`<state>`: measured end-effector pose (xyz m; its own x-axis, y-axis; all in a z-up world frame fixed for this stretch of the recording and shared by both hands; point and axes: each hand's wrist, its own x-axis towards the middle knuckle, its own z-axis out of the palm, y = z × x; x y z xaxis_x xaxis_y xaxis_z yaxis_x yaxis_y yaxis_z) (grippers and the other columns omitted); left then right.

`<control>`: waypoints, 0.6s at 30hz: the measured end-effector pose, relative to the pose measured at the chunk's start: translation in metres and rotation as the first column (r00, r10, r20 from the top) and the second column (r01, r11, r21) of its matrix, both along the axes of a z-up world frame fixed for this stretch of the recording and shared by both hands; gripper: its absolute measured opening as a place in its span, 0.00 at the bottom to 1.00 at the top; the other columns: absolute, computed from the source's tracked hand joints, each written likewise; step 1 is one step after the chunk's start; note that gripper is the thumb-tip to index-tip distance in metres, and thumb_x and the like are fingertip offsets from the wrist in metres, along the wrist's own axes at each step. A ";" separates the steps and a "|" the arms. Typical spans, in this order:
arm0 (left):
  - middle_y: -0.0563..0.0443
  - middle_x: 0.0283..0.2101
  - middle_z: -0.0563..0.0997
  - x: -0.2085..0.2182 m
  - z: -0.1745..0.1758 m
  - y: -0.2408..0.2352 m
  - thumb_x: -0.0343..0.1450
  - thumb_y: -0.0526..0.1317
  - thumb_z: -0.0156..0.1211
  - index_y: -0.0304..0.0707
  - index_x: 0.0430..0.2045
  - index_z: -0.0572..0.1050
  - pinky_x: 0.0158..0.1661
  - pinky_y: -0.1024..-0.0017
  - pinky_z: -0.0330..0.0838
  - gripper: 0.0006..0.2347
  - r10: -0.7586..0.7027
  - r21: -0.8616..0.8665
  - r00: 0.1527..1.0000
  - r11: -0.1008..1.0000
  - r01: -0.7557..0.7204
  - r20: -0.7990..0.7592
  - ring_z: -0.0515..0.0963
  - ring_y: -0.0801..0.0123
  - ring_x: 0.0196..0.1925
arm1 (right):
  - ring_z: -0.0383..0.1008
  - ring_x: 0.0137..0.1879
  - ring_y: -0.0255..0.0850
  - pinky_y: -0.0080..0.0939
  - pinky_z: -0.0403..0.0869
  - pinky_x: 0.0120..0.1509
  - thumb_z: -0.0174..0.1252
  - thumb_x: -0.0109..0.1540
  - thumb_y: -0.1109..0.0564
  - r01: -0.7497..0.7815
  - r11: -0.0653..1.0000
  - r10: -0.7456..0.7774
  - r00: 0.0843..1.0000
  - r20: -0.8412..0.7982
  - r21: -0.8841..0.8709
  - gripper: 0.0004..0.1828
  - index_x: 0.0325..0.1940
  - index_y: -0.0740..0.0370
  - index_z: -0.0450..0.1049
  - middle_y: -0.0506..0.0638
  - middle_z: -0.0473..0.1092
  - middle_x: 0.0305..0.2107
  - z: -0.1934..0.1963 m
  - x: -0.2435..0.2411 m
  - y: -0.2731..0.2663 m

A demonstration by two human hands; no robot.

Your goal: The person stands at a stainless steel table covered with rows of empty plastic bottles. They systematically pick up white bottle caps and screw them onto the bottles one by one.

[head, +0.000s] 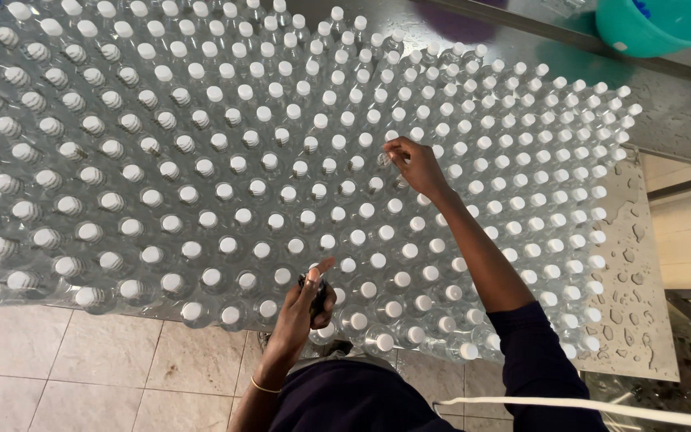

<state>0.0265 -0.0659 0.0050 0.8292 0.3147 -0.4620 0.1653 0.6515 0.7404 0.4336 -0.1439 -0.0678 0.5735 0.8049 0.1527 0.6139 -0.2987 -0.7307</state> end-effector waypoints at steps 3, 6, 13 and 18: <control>0.56 0.24 0.68 0.003 -0.001 0.000 0.77 0.60 0.46 0.35 0.74 0.68 0.24 0.75 0.51 0.34 -0.023 -0.005 1.000 1.000 0.023 -0.004 0.57 0.77 0.20 | 0.85 0.57 0.45 0.46 0.83 0.60 0.63 0.72 0.55 -0.062 0.997 0.062 0.998 -0.025 -0.035 0.12 0.59 0.59 0.77 0.51 0.81 0.51 -0.006 0.007 -0.003; 0.56 0.24 0.69 0.004 -0.002 0.000 0.77 0.60 0.46 0.35 0.75 0.68 0.25 0.76 0.51 0.34 -0.019 -0.012 1.000 1.000 0.019 0.011 0.58 0.79 0.20 | 0.82 0.63 0.45 0.45 0.80 0.68 0.73 0.63 0.53 -0.033 0.995 0.026 0.997 -0.071 -0.097 0.19 0.56 0.58 0.79 0.51 0.81 0.53 0.009 -0.003 0.001; 0.57 0.24 0.69 0.003 0.004 0.000 0.78 0.59 0.44 0.35 0.75 0.67 0.24 0.77 0.52 0.33 -0.029 0.005 1.000 1.000 0.029 0.008 0.58 0.79 0.20 | 0.82 0.60 0.52 0.51 0.80 0.62 0.71 0.63 0.63 -0.043 0.979 0.034 0.998 -0.049 -0.199 0.36 0.74 0.51 0.68 0.61 0.78 0.58 -0.011 0.008 0.008; 0.56 0.24 0.69 0.004 -0.001 -0.001 0.77 0.60 0.45 0.35 0.75 0.66 0.24 0.76 0.51 0.34 -0.015 -0.002 1.000 1.000 0.015 0.015 0.58 0.78 0.20 | 0.78 0.60 0.49 0.49 0.77 0.58 0.68 0.64 0.65 -0.094 0.963 0.117 0.990 0.080 -0.255 0.28 0.70 0.61 0.75 0.56 0.74 0.61 -0.010 0.010 0.011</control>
